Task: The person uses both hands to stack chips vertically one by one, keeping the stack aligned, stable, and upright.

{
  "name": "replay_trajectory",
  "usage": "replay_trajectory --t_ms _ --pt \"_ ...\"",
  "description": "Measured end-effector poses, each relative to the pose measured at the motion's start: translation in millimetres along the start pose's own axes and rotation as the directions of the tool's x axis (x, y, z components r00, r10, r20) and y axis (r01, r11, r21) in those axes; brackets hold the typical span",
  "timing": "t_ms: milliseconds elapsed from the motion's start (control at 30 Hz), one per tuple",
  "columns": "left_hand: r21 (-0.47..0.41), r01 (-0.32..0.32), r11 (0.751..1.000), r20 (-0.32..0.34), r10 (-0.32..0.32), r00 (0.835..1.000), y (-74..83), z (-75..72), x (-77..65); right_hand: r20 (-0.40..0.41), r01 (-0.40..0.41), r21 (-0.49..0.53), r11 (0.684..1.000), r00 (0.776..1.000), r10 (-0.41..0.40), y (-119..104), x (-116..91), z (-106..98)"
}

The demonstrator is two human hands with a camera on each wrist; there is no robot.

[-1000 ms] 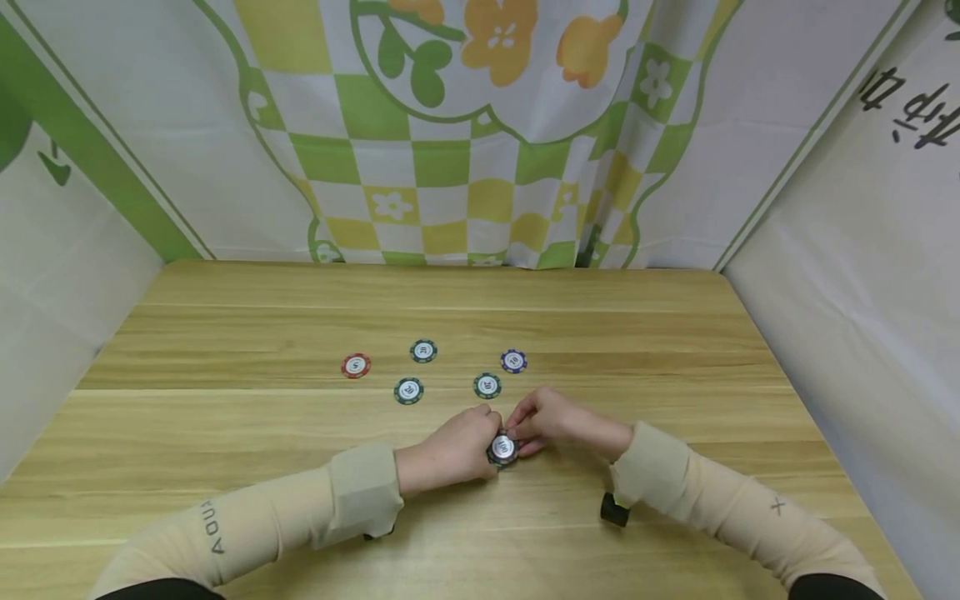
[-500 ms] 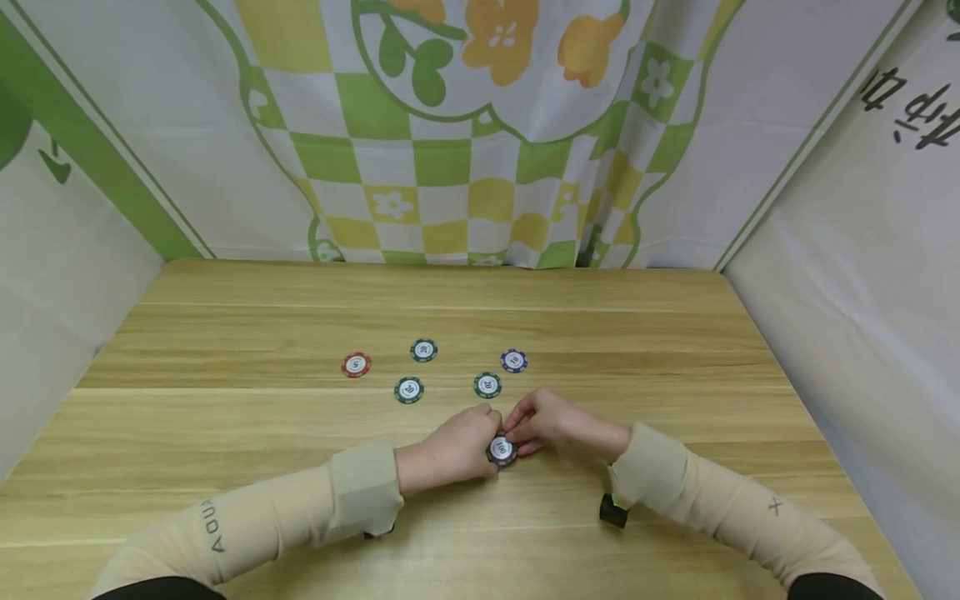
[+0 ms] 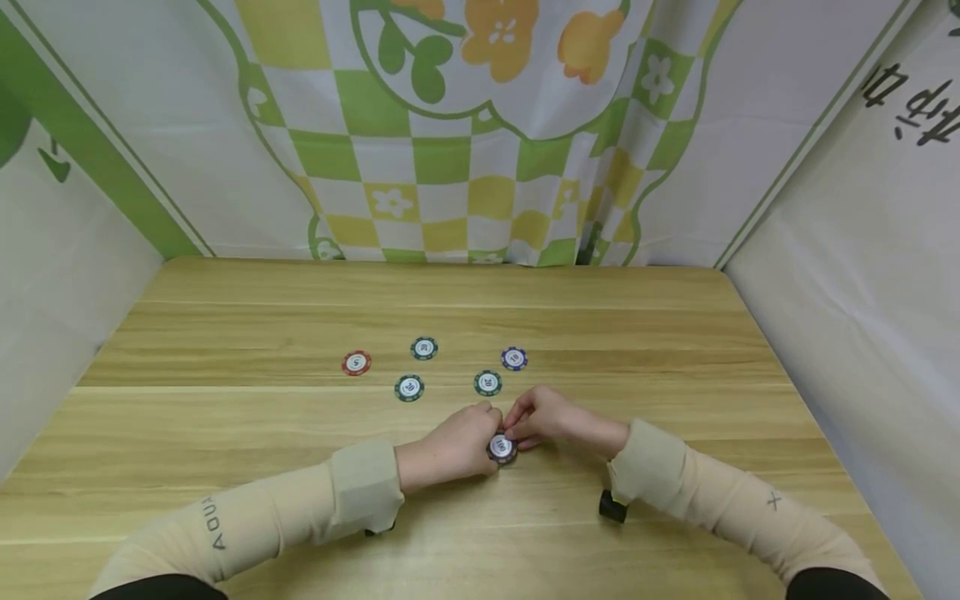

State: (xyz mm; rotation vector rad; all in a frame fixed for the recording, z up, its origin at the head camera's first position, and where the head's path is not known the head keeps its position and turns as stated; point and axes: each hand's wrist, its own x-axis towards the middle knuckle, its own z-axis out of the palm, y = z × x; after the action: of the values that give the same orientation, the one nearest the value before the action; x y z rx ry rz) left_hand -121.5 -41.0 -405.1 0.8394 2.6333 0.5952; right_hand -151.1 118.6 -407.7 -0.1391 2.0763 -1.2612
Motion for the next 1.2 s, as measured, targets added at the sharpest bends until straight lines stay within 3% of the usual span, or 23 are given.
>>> replay_trajectory --t_ms 233,400,700,1200 --pt "-0.003 -0.008 1.000 -0.005 0.008 1.000 -0.7 0.0 0.0 0.024 0.052 -0.142 0.989 0.998 -0.050 -5.3 0.2 -6.7" --pt "-0.001 -0.005 1.000 -0.005 0.005 1.000 -1.7 1.3 0.8 0.011 0.110 -0.299 0.948 0.994 -0.111 -13.2 0.1 -16.8" --pt "-0.003 0.011 1.000 0.005 -0.011 1.000 -1.1 0.7 1.4 -0.062 0.146 -0.483 0.863 0.978 -0.200 -25.9 6.0 -28.2" --pt "-0.005 -0.001 1.000 -0.002 0.001 1.000 -2.1 1.1 0.6 -0.141 0.124 -0.574 0.810 0.959 -0.247 -43.6 16.5 -34.5"
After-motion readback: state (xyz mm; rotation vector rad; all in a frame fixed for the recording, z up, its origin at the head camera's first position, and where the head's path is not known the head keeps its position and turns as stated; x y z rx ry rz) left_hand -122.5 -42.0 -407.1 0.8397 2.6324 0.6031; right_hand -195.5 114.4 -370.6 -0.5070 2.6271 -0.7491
